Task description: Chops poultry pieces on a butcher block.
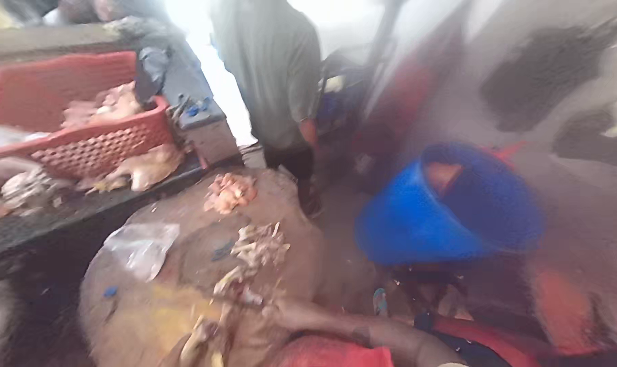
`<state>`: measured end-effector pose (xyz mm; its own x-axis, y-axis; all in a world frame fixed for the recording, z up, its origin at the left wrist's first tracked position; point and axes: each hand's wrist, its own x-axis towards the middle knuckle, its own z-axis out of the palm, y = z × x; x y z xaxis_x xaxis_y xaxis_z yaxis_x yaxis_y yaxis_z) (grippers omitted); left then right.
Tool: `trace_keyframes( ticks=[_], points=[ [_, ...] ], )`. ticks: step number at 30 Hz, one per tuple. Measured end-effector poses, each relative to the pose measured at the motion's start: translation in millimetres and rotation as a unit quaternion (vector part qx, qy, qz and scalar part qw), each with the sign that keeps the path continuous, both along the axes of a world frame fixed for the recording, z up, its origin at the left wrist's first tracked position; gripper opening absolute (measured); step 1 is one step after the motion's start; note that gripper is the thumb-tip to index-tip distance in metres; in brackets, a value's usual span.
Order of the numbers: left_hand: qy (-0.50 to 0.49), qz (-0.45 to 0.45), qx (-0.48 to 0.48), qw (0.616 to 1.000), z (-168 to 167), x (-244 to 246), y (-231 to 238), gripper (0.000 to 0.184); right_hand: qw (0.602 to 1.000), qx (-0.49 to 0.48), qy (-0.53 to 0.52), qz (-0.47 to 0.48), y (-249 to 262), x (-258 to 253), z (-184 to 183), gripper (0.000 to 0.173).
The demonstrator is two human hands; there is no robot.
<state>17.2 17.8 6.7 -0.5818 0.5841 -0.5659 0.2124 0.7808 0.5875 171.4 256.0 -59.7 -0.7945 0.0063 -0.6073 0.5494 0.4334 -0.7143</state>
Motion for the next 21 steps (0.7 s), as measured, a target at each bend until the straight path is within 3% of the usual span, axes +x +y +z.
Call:
trace_keyframes(
  ticks=[1,2,5,8,10,13,17,19,21],
  points=[
    [0.005,0.024,0.037,0.999,-38.5,-3.4,-22.2,0.046,1.000,-0.001,0.006,-0.013,-5.3,-5.1,3.4,0.052],
    [-0.022,0.079,0.038,0.996,-56.6,-0.2,-42.0,0.047,1.000,-0.006,0.016,-0.013,-14.2,-8.4,11.3,0.051],
    [-0.119,0.248,0.047,0.960,-61.6,19.4,-55.3,0.041,0.995,-0.058,0.079,-0.019,-14.7,-18.6,46.6,0.049],
    [-0.164,0.301,0.109,0.933,-71.4,23.2,-58.4,0.035,0.992,-0.065,0.107,0.026,-10.2,-27.2,27.0,0.049],
    [-0.175,0.326,0.142,0.918,-63.6,24.9,-60.3,0.033,0.994,-0.019,0.025,0.100,-6.5,-28.3,2.9,0.054],
    [-0.102,0.354,0.180,0.912,-15.7,10.1,-61.0,0.040,0.987,-0.010,-0.050,0.153,-3.5,-28.0,-7.2,0.056],
    [0.135,0.283,0.106,0.944,31.0,-40.0,-18.2,0.034,0.968,0.085,-0.041,0.235,-0.1,-23.2,-13.3,0.060],
    [0.253,0.166,0.070,0.951,24.6,-68.8,20.9,0.038,0.953,0.117,-0.036,0.276,1.4,-27.9,-12.9,0.060],
    [0.333,0.016,0.063,0.941,-6.2,-95.0,56.1,0.045,0.941,0.126,0.014,0.314,5.6,-26.9,-8.5,0.055]
  ],
)
